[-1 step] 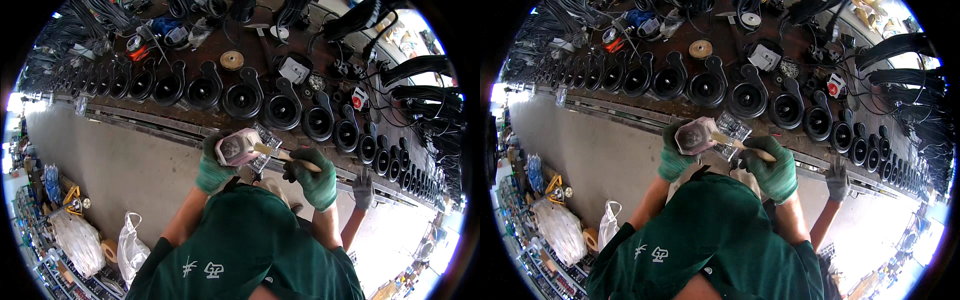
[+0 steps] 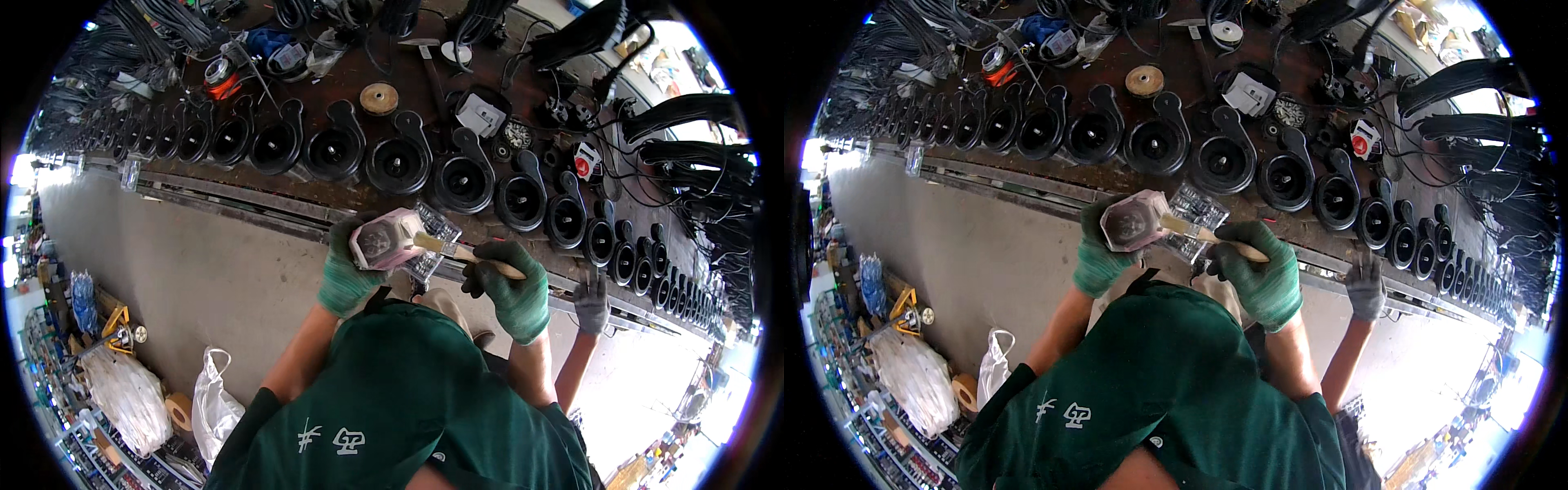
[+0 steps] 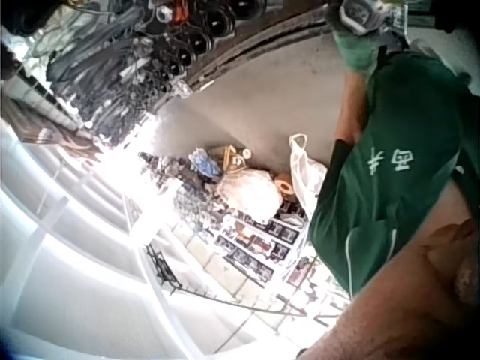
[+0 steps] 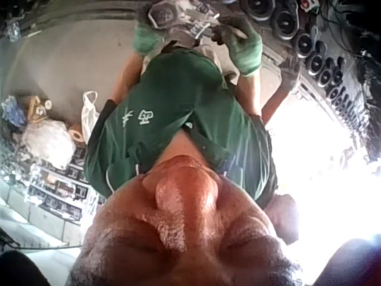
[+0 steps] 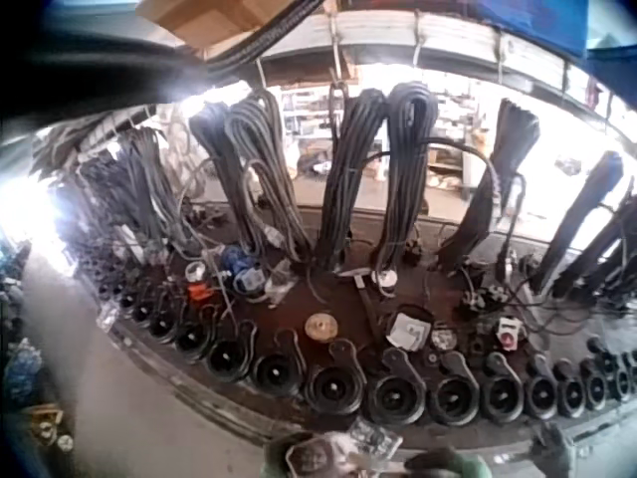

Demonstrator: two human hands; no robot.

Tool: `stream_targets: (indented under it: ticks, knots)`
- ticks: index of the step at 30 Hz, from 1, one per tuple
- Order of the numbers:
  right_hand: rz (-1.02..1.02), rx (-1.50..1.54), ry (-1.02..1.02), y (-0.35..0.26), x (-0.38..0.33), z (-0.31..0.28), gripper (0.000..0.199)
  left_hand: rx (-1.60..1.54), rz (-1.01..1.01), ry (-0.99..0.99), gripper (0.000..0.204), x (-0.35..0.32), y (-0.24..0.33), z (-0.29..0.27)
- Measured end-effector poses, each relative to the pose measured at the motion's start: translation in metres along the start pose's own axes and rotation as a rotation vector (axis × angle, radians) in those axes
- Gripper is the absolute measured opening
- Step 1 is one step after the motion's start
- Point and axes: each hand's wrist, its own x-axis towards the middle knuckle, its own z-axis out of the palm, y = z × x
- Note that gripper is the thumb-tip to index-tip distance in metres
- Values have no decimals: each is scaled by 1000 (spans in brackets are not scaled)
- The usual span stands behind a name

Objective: The person uses a brush to apply a substance from a small container onto the inner surfaces of a row of black circular objects arranged on a table. The person works sequentially along the line of objects, dipping the brush into the container and applying the substance to each item.

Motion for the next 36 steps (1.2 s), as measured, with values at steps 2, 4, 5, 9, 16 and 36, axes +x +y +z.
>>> stream_targets:
  ticks: [2,4,5,9,16,36]
  knots:
    - [36,89,-6,-1,5,14,22,-76,-59,-14,84,6,-9,-13]
    - [60,122,6,-1,11,27,23,-101,-77,-30,85,13,-15,-26]
    - [66,112,22,1,14,35,23,-87,-65,-40,86,17,-18,-33]
    - [68,151,66,3,25,60,21,-157,-151,-80,93,26,-42,-57]
    - [71,245,127,13,41,93,25,-430,-240,-86,88,47,-73,-82]
    - [181,-217,120,34,158,83,13,-430,-301,-20,91,48,-93,-131]
